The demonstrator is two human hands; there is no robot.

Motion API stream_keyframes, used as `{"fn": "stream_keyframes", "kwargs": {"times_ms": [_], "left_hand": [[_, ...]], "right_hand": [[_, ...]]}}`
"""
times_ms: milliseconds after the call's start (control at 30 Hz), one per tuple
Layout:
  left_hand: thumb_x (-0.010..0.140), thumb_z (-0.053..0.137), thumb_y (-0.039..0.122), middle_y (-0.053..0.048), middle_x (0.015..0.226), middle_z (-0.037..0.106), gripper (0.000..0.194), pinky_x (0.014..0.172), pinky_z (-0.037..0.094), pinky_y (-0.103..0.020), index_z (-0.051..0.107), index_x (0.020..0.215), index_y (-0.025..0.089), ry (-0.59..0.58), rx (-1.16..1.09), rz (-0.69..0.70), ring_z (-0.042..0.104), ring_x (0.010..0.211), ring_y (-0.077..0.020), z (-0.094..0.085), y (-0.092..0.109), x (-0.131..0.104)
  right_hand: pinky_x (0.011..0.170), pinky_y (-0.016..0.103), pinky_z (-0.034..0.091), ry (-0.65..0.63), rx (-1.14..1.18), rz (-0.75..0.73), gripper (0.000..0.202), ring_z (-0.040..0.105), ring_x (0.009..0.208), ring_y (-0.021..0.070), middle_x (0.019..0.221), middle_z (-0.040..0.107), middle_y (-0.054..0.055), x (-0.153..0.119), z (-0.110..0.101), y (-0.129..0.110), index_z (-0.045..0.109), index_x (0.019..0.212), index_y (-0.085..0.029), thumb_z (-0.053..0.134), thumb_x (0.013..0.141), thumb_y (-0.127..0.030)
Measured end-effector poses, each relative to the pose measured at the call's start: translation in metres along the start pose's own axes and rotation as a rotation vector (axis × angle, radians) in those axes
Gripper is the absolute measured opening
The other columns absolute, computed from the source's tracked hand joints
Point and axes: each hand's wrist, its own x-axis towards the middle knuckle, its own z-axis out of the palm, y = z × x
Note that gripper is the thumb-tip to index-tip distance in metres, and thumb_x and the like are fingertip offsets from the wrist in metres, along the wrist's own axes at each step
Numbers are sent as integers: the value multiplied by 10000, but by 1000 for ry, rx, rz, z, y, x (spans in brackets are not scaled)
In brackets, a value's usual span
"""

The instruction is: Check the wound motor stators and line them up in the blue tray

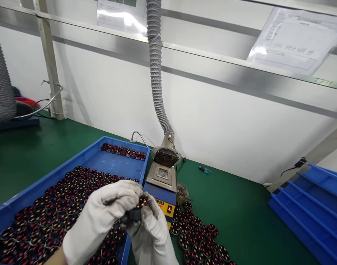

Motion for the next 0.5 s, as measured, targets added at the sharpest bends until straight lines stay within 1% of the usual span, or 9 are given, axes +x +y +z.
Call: {"fn": "stream_keyframes", "kwargs": {"times_ms": [67, 100, 133, 167, 233, 300, 367, 400, 500], "left_hand": [[736, 590, 137, 0, 799, 714, 149, 687, 539, -192, 705, 699, 223, 96, 1, -52, 656, 742, -147, -7, 0, -1], [750, 589, 142, 1, 862, 715, 150, 715, 541, -200, 707, 744, 234, 99, 26, -73, 658, 787, -152, -11, 1, -2], [746, 609, 144, -1, 940, 707, 157, 759, 539, -219, 707, 816, 246, 65, 67, -81, 653, 852, -164, -13, 3, -2], [719, 649, 144, -3, 1016, 689, 215, 814, 529, -245, 696, 893, 261, -9, 127, -69, 637, 925, -180, -14, 5, -2], [646, 717, 105, 1, 1123, 646, 427, 902, 488, -284, 655, 1023, 297, -183, 260, 3, 588, 1036, -197, -11, 8, -2], [622, 728, 62, 12, 1081, 662, 514, 907, 471, -270, 637, 1057, 318, -270, 306, 111, 594, 1010, -173, -6, 9, 0], [647, 720, 67, 13, 991, 692, 449, 872, 471, -230, 662, 1019, 311, -290, 255, 161, 620, 934, -146, -2, 9, 2], [653, 726, 88, 4, 971, 699, 408, 853, 476, -214, 676, 999, 299, -289, 205, 142, 629, 908, -143, -2, 7, 3], [644, 720, 138, -31, 942, 709, 240, 828, 489, -203, 729, 859, 246, -237, 20, -41, 639, 898, -173, -4, 2, 3]], "right_hand": [[605, 208, 535, -56, 90, 88, 264, 672, 668, 115, 836, 736, 1, -2, 3, -5, 707, 887, -271, 778, 645, -352], [595, 195, 529, -87, 125, 118, 241, 675, 660, 107, 839, 742, -3, -2, 3, -7, 712, 874, -272, 767, 659, -367], [594, 188, 525, -115, 157, 125, 229, 678, 669, 104, 851, 745, -4, -2, 2, -8, 714, 870, -271, 754, 672, -380], [613, 192, 526, -133, 182, 125, 233, 682, 709, 109, 878, 744, -3, -2, 0, -8, 714, 877, -271, 745, 679, -390], [676, 233, 535, -120, 197, 115, 278, 675, 830, 142, 928, 736, 8, 0, -5, -5, 710, 900, -267, 745, 667, -415], [685, 276, 542, -46, 167, 77, 301, 655, 904, 179, 941, 728, 21, 2, -10, -1, 708, 877, -263, 746, 644, -449], [644, 300, 546, 22, 120, 38, 285, 654, 879, 198, 927, 724, 30, 3, -11, 2, 705, 847, -260, 740, 644, -458], [623, 301, 546, 31, 109, 30, 268, 659, 837, 195, 910, 725, 28, 3, -10, 2, 702, 842, -260, 741, 650, -443], [615, 305, 550, -14, 108, 106, 261, 671, 729, 181, 849, 729, 29, 2, -2, 0, 702, 867, -244, 758, 656, -386]]}}
